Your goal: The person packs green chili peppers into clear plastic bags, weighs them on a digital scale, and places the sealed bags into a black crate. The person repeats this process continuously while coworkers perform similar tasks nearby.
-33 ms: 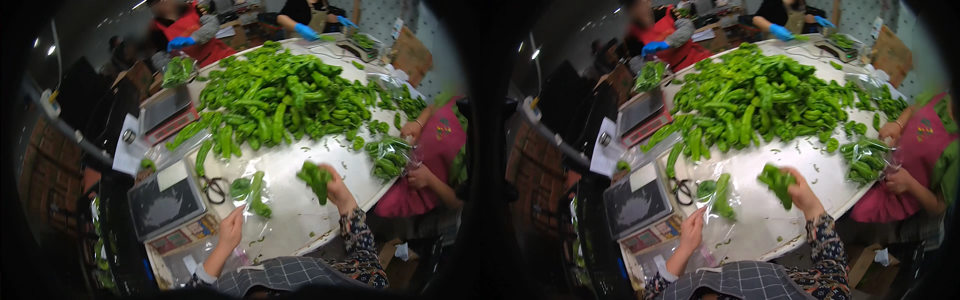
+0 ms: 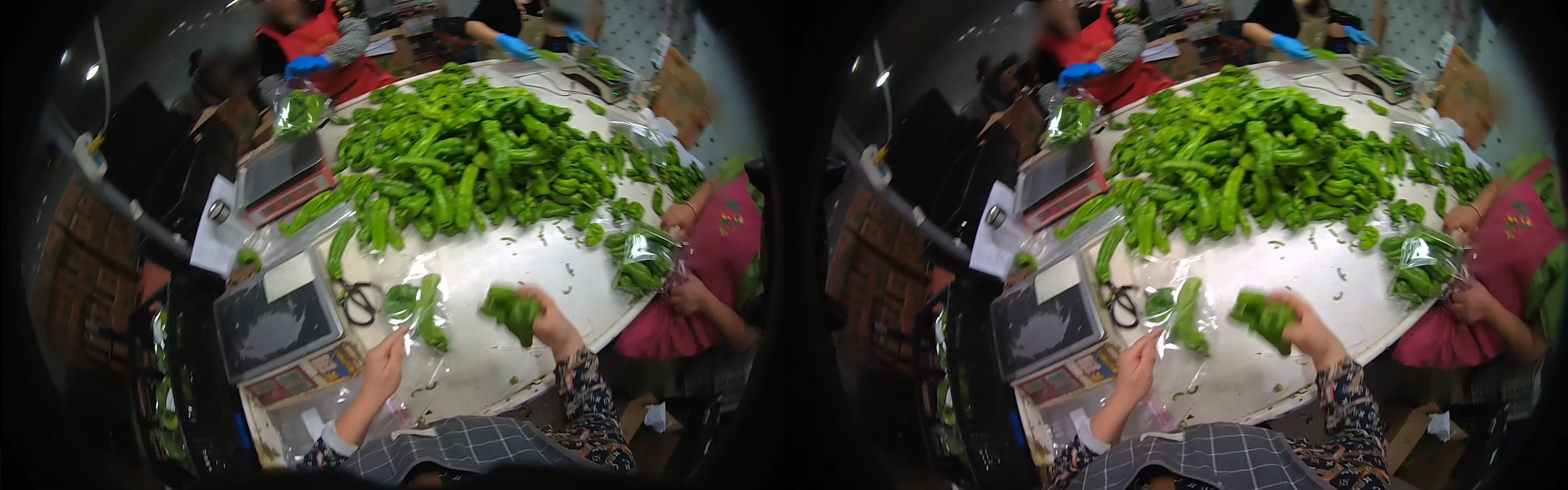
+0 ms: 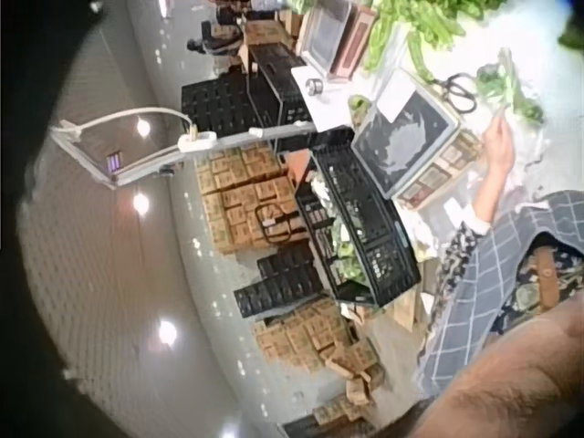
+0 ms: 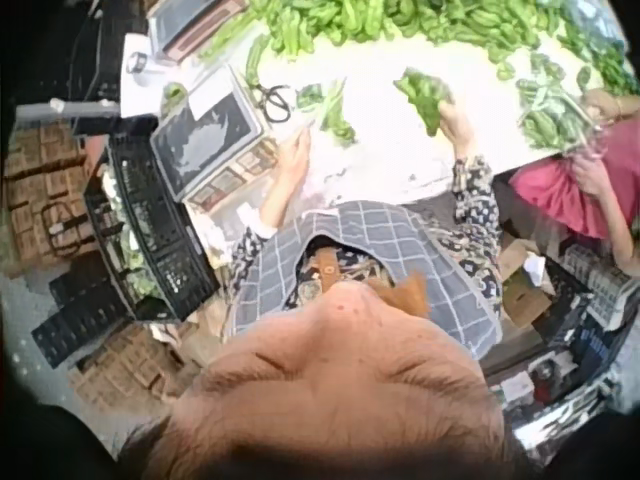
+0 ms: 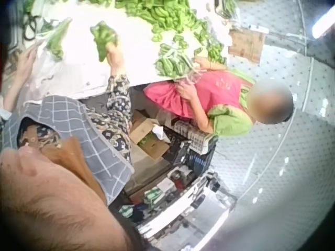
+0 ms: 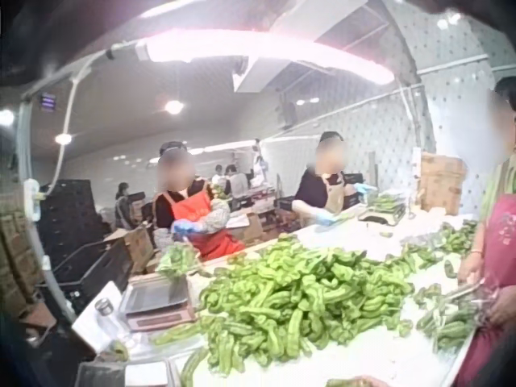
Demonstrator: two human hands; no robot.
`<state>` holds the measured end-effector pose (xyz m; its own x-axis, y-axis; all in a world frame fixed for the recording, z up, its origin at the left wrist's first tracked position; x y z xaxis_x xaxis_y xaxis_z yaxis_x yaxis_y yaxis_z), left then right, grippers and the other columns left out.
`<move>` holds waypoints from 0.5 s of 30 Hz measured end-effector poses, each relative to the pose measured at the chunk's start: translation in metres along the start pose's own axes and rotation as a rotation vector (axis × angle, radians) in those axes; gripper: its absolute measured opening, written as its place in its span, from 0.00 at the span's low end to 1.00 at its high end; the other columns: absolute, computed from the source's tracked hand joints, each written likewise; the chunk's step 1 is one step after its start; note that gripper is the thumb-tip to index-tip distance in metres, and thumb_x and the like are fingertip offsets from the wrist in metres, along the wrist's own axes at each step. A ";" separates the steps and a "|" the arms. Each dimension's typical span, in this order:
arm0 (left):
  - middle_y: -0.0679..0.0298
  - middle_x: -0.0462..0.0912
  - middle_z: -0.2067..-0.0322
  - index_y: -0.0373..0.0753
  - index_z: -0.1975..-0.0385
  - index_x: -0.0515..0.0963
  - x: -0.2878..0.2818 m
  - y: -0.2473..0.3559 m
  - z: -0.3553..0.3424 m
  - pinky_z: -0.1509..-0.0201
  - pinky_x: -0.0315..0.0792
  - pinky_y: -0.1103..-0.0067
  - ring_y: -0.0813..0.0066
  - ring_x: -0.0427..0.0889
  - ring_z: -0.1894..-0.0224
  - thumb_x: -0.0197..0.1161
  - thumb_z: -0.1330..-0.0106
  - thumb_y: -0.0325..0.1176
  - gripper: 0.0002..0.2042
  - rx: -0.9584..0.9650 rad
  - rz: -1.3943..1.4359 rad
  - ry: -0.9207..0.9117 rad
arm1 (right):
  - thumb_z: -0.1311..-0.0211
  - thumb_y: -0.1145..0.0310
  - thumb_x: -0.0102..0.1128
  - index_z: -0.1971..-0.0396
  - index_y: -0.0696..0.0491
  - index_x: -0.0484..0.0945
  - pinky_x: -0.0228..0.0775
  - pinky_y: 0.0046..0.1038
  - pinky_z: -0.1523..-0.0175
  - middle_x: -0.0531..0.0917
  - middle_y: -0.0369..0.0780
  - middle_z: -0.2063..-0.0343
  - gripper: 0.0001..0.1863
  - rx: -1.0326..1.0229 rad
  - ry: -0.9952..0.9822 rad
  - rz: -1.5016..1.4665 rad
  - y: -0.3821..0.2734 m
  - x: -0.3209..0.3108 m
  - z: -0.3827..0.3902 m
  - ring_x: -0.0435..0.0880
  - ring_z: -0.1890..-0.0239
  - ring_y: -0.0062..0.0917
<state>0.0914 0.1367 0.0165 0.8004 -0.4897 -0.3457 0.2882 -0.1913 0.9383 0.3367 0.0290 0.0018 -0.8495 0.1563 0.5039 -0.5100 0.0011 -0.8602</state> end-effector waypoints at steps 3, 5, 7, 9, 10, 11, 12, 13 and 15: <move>0.70 0.67 0.82 0.33 0.52 0.72 0.010 0.004 -0.008 0.75 0.60 0.86 0.87 0.63 0.78 0.48 0.34 0.33 0.15 -0.068 0.108 -0.071 | 0.58 0.78 0.61 0.50 0.54 0.69 0.65 0.27 0.46 0.73 0.40 0.54 0.28 0.183 -0.291 0.033 0.050 0.086 0.020 0.74 0.55 0.25; 0.68 0.71 0.80 0.34 0.51 0.72 0.009 0.010 -0.003 0.72 0.63 0.86 0.86 0.66 0.76 0.49 0.34 0.35 0.15 -0.087 0.134 -0.077 | 0.54 0.76 0.61 0.49 0.53 0.68 0.66 0.24 0.48 0.73 0.39 0.54 0.28 0.349 -0.192 -0.013 0.093 0.105 0.012 0.75 0.56 0.24; 0.64 0.77 0.77 0.35 0.51 0.71 0.005 0.024 0.001 0.68 0.66 0.85 0.85 0.70 0.73 0.49 0.34 0.36 0.16 -0.063 0.058 -0.066 | 0.51 0.73 0.61 0.47 0.53 0.66 0.68 0.20 0.52 0.74 0.39 0.56 0.28 0.371 -0.005 -0.226 0.121 0.095 -0.007 0.75 0.58 0.22; 0.55 0.81 0.69 0.37 0.50 0.71 0.004 0.021 0.008 0.64 0.70 0.81 0.77 0.79 0.66 0.49 0.34 0.36 0.15 -0.009 -0.024 -0.059 | 0.48 0.69 0.62 0.46 0.55 0.64 0.68 0.18 0.56 0.75 0.39 0.57 0.28 0.189 0.149 0.093 0.111 0.085 -0.018 0.75 0.60 0.20; 0.53 0.81 0.67 0.38 0.50 0.72 0.005 0.029 0.010 0.64 0.71 0.80 0.73 0.80 0.66 0.50 0.34 0.36 0.15 0.013 -0.076 -0.061 | 0.48 0.69 0.62 0.46 0.56 0.63 0.68 0.18 0.56 0.75 0.38 0.58 0.29 0.081 0.181 0.251 0.100 0.090 -0.020 0.75 0.60 0.20; 0.51 0.80 0.66 0.40 0.50 0.72 0.007 0.034 0.013 0.64 0.71 0.79 0.70 0.81 0.65 0.50 0.34 0.35 0.15 0.035 -0.128 -0.064 | 0.49 0.68 0.62 0.46 0.57 0.63 0.68 0.19 0.56 0.75 0.38 0.58 0.29 -0.030 0.214 0.409 0.086 0.097 -0.022 0.75 0.60 0.20; 0.50 0.79 0.67 0.43 0.50 0.72 0.005 0.038 0.014 0.66 0.73 0.76 0.60 0.81 0.66 0.50 0.35 0.34 0.14 0.164 -0.145 -0.013 | 0.48 0.67 0.61 0.46 0.57 0.62 0.68 0.21 0.53 0.75 0.42 0.57 0.30 0.018 0.126 0.412 0.088 0.114 -0.022 0.75 0.57 0.24; 0.50 0.79 0.67 0.42 0.50 0.72 0.007 0.043 0.015 0.67 0.72 0.77 0.63 0.81 0.68 0.51 0.36 0.33 0.15 0.166 -0.181 -0.023 | 0.49 0.68 0.61 0.45 0.57 0.62 0.66 0.26 0.51 0.74 0.46 0.55 0.30 -0.221 0.090 0.717 0.086 0.120 -0.027 0.74 0.53 0.30; 0.50 0.80 0.68 0.41 0.50 0.72 0.010 0.055 0.014 0.69 0.71 0.80 0.68 0.82 0.70 0.51 0.36 0.31 0.15 0.187 -0.248 -0.057 | 0.50 0.68 0.62 0.45 0.56 0.61 0.64 0.31 0.48 0.70 0.50 0.51 0.31 -0.157 0.072 0.660 0.082 0.124 -0.044 0.71 0.50 0.37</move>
<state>0.1085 0.1096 0.0646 0.6853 -0.4546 -0.5690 0.3651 -0.4615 0.8085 0.1953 0.0916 -0.0091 -0.9620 0.2391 -0.1318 0.1418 0.0251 -0.9896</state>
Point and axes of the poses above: each hand's wrist, its own z-axis away from the middle knuckle, its own x-axis out of the palm, y = z × x, the point moved 10 cm from there along -z, towards the middle knuckle
